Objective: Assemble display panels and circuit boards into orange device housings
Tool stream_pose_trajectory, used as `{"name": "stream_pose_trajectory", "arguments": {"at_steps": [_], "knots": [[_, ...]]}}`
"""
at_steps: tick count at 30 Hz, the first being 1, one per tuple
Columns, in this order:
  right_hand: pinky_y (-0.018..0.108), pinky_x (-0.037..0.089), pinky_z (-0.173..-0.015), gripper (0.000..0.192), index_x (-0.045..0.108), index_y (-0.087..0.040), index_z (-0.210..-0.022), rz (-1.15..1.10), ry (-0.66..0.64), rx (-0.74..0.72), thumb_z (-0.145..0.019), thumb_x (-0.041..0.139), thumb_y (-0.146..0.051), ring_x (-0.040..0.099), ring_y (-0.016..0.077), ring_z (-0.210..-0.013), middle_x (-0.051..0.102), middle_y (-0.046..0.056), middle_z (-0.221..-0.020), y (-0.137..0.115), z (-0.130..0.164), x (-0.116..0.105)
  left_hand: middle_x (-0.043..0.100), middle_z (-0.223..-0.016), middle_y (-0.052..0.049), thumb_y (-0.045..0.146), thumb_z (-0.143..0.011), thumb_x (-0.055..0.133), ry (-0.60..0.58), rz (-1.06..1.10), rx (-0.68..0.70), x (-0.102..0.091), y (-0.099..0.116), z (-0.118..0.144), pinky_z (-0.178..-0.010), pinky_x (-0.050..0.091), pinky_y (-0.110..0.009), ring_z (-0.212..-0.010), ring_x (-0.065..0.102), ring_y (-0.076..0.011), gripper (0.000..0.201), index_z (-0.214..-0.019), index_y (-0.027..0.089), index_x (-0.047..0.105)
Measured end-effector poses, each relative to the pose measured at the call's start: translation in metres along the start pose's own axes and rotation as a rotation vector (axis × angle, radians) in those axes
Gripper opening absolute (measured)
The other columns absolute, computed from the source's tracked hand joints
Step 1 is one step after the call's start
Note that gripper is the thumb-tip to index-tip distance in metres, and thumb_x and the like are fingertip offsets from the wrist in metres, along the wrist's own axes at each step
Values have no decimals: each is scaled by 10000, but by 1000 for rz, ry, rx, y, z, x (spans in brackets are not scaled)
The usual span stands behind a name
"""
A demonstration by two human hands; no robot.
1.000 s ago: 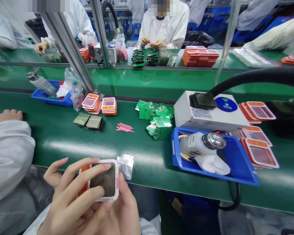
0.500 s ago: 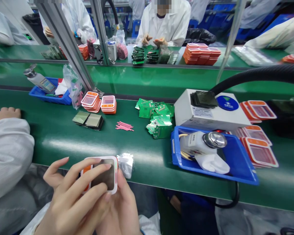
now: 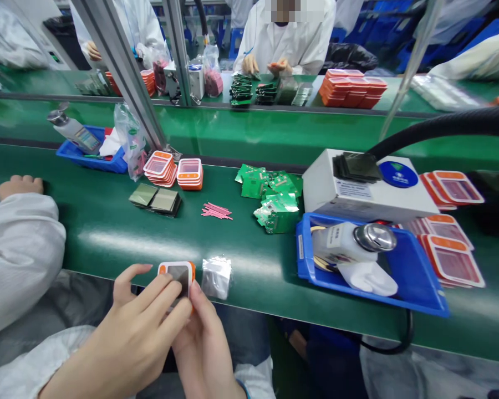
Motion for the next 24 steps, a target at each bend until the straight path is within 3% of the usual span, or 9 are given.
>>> {"name": "stream_pose_trajectory", "arguments": {"at_steps": [11, 18, 24], "knots": [[243, 480, -969, 295, 683, -235, -1085, 40, 48, -39, -801, 698, -315, 626, 127, -1075, 717, -9, -1037, 3, -4, -5, 543, -675, -16, 67, -817, 377, 25, -82, 14, 6, 5, 6, -937, 308, -464, -705, 496, -189, 227, -799, 156, 585], [145, 491, -888, 219, 713, -209, -995, 3, 99, -18, -793, 705, -292, 648, 75, -986, 722, -23, -1032, 3, -3, -1, 530, -631, -11, 87, -847, 366, 56, -128, 15, 10, 9, 8, -831, 354, -386, -651, 474, -186, 223, -772, 161, 562], [188, 514, -879, 260, 717, -203, -990, 13, 75, 12, -755, 731, -315, 663, 108, -963, 732, -16, -985, 5, -4, 1, 516, -614, -3, 87, -850, 366, 46, -90, 32, 13, 6, 12, -772, 360, -365, -620, 467, -184, 210, -741, 177, 521]]}}
Point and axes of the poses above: each hand's wrist, its own z-axis away from the middle knuckle, its own x-axis out of the palm, y = z × x, the point moved 2 cm from there along -z, towards the middle knuckle
